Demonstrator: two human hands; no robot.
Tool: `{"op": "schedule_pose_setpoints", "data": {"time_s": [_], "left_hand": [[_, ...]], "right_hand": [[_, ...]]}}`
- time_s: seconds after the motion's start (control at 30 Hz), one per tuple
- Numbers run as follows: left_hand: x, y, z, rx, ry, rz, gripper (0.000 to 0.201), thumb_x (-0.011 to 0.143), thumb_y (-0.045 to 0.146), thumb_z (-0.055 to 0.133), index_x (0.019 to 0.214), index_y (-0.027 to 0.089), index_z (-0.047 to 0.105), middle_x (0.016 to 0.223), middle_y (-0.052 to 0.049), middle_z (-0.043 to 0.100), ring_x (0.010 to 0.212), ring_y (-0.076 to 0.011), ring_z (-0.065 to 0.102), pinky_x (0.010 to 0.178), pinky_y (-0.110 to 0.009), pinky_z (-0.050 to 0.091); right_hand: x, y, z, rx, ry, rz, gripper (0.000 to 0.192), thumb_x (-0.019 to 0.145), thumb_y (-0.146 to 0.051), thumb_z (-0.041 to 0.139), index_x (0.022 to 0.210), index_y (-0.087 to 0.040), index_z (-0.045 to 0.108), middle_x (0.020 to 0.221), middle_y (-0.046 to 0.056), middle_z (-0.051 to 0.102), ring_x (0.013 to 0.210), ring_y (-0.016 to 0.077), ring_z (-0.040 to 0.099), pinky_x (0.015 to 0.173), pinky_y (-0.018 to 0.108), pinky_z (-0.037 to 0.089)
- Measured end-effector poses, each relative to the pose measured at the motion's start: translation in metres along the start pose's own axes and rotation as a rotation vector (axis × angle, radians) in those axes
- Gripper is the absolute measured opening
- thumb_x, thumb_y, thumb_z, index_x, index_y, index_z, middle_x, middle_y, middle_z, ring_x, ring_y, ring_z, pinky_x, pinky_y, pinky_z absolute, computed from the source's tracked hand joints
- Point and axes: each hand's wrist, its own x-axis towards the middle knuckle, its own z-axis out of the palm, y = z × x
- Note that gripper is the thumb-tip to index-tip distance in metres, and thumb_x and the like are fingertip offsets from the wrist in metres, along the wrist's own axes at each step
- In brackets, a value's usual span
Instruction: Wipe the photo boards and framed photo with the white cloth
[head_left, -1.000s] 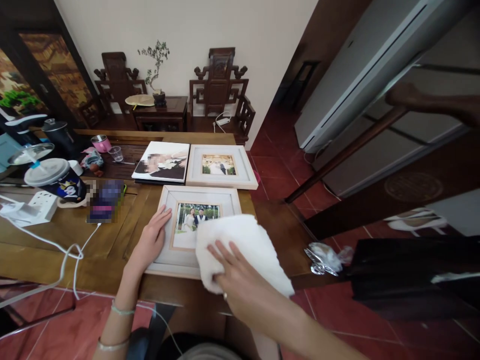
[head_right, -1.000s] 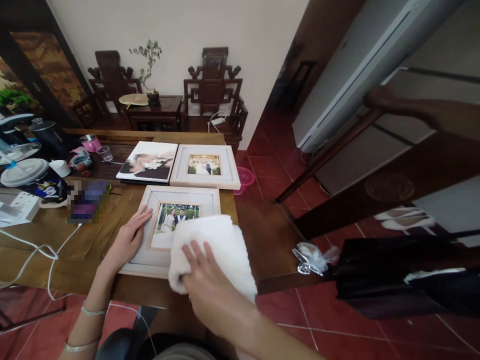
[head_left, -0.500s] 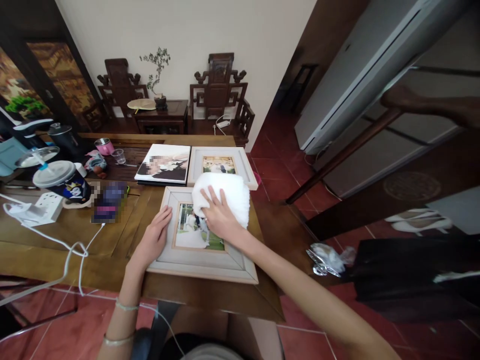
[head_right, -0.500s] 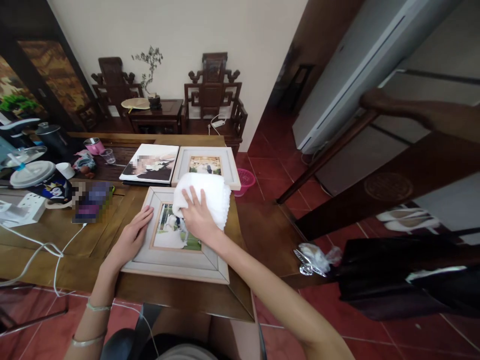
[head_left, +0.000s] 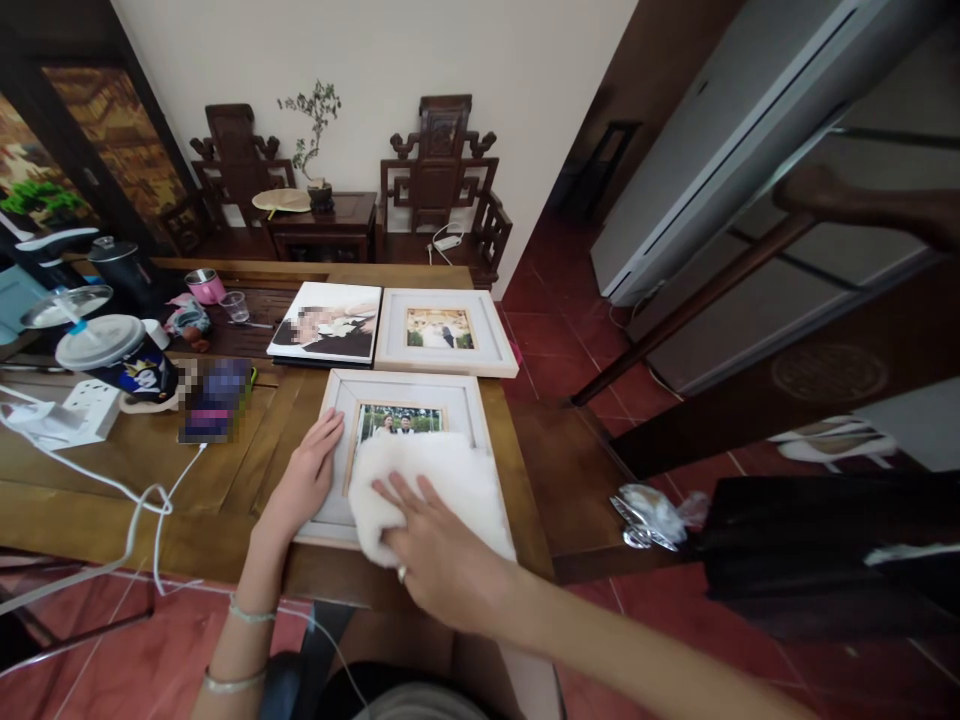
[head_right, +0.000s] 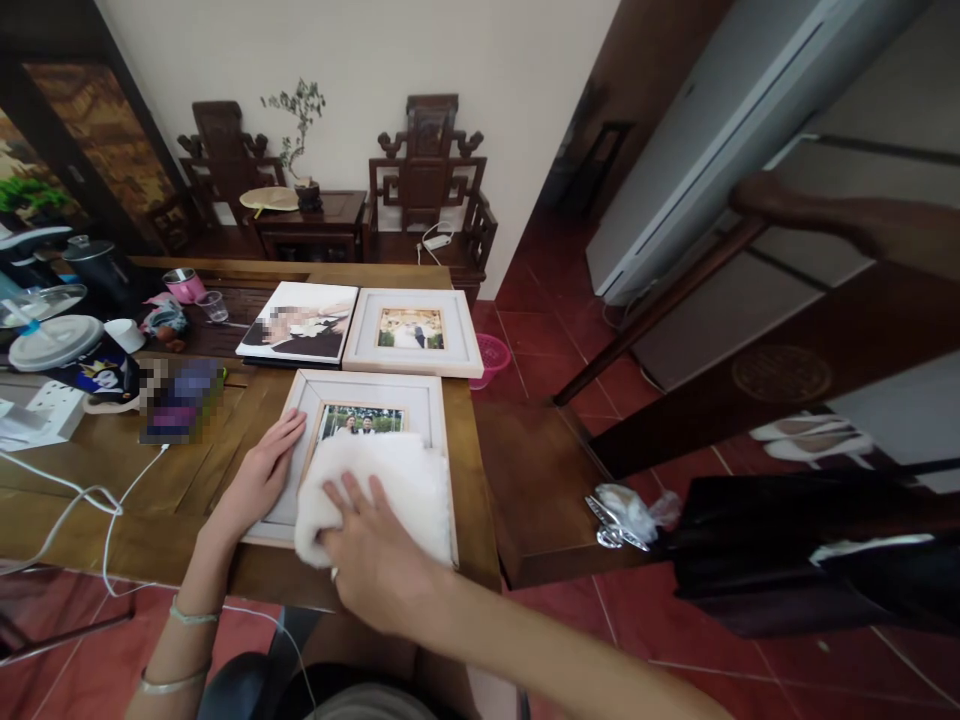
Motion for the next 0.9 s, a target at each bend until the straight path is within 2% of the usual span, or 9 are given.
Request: {"op": "schedule_pose_setpoints", "data": {"time_s": [0.13, 0.27, 0.4, 0.53, 0.6, 0.67, 0.77, 0.87, 0.9], "left_hand": [[0.000, -0.004, 0.001, -0.019, -0.003, 0.016, 0.043, 0.095, 0.016, 0.033, 0.134, 0.014, 0.051, 0.142, -0.013, 0.048, 0.140, -0.0217, 0.032, 0.115, -0.049, 0.028], [0.001, -0.003, 0.000, -0.028, -0.002, 0.021, 0.042, 0.096, 0.017, 0.032, 0.133, 0.015, 0.052, 0.141, -0.013, 0.049, 0.139, -0.0218, 0.033, 0.115, -0.049, 0.028], [0.001, -0.001, 0.000, -0.017, 0.004, -0.005, 0.043, 0.096, 0.019, 0.032, 0.135, 0.015, 0.050, 0.143, -0.013, 0.047, 0.139, -0.0213, 0.033, 0.115, -0.048, 0.028], [0.001, 0.002, -0.001, -0.006, -0.017, -0.035, 0.043, 0.098, 0.023, 0.030, 0.138, 0.017, 0.046, 0.145, -0.012, 0.044, 0.140, -0.0207, 0.032, 0.116, -0.047, 0.026], [0.001, 0.006, -0.002, -0.005, -0.023, -0.062, 0.045, 0.099, 0.026, 0.029, 0.141, 0.017, 0.041, 0.149, -0.011, 0.039, 0.141, -0.0198, 0.029, 0.117, -0.044, 0.024], [0.000, 0.010, -0.004, -0.010, -0.015, -0.107, 0.049, 0.100, 0.031, 0.029, 0.146, 0.017, 0.031, 0.154, -0.010, 0.029, 0.143, -0.0200, 0.022, 0.118, -0.043, 0.020], [-0.001, 0.014, -0.006, -0.035, -0.017, -0.160, 0.055, 0.100, 0.038, 0.029, 0.151, 0.020, 0.017, 0.158, -0.007, 0.016, 0.145, -0.0209, 0.014, 0.119, -0.042, 0.014], [-0.002, 0.011, -0.006, -0.064, -0.015, -0.154, 0.059, 0.100, 0.042, 0.026, 0.152, 0.019, 0.012, 0.158, -0.008, 0.014, 0.145, -0.0212, 0.015, 0.119, -0.041, 0.013], [-0.003, 0.010, -0.006, -0.073, -0.005, -0.150, 0.060, 0.100, 0.043, 0.026, 0.152, 0.018, 0.011, 0.158, -0.009, 0.014, 0.145, -0.0215, 0.015, 0.119, -0.040, 0.014]], "right_hand": [[0.052, 0.042, 0.005, -0.118, 0.175, 0.107, 0.029, 0.087, -0.014, 0.047, 0.107, -0.011, 0.068, 0.153, 0.021, 0.024, 0.143, 0.0384, 0.012, 0.112, 0.063, 0.013], [0.088, 0.072, -0.004, -0.232, 0.298, 0.178, 0.033, 0.085, -0.012, 0.050, 0.115, -0.009, 0.064, 0.154, 0.020, 0.022, 0.143, 0.0413, 0.010, 0.111, 0.065, 0.012], [0.082, 0.058, -0.005, -0.248, 0.215, 0.083, 0.032, 0.086, -0.012, 0.047, 0.110, -0.009, 0.067, 0.152, 0.021, 0.029, 0.141, 0.0433, 0.015, 0.110, 0.067, 0.013], [0.041, 0.021, 0.000, -0.176, 0.070, -0.043, 0.030, 0.082, -0.019, 0.054, 0.108, -0.012, 0.069, 0.148, 0.021, 0.037, 0.138, 0.0426, 0.025, 0.107, 0.065, 0.023], [0.023, 0.008, -0.001, -0.116, 0.012, -0.117, 0.032, 0.083, -0.020, 0.053, 0.110, -0.012, 0.068, 0.147, 0.021, 0.039, 0.138, 0.0413, 0.027, 0.107, 0.064, 0.026], [0.018, 0.004, -0.006, -0.070, -0.021, -0.132, 0.034, 0.084, -0.019, 0.050, 0.114, -0.011, 0.065, 0.147, 0.021, 0.038, 0.139, 0.0401, 0.027, 0.107, 0.062, 0.028], [0.041, 0.016, -0.015, -0.087, 0.046, -0.022, 0.037, 0.086, -0.015, 0.044, 0.119, -0.011, 0.061, 0.150, 0.021, 0.033, 0.140, 0.0390, 0.023, 0.107, 0.060, 0.029], [0.087, 0.035, -0.022, -0.204, 0.247, 0.079, 0.039, 0.089, -0.012, 0.040, 0.124, -0.008, 0.057, 0.152, 0.022, 0.028, 0.142, 0.0384, 0.016, 0.109, 0.062, 0.022], [0.102, 0.040, -0.024, -0.234, 0.275, 0.090, 0.040, 0.088, -0.012, 0.042, 0.125, -0.007, 0.056, 0.152, 0.022, 0.028, 0.142, 0.0395, 0.015, 0.110, 0.062, 0.020]]}}
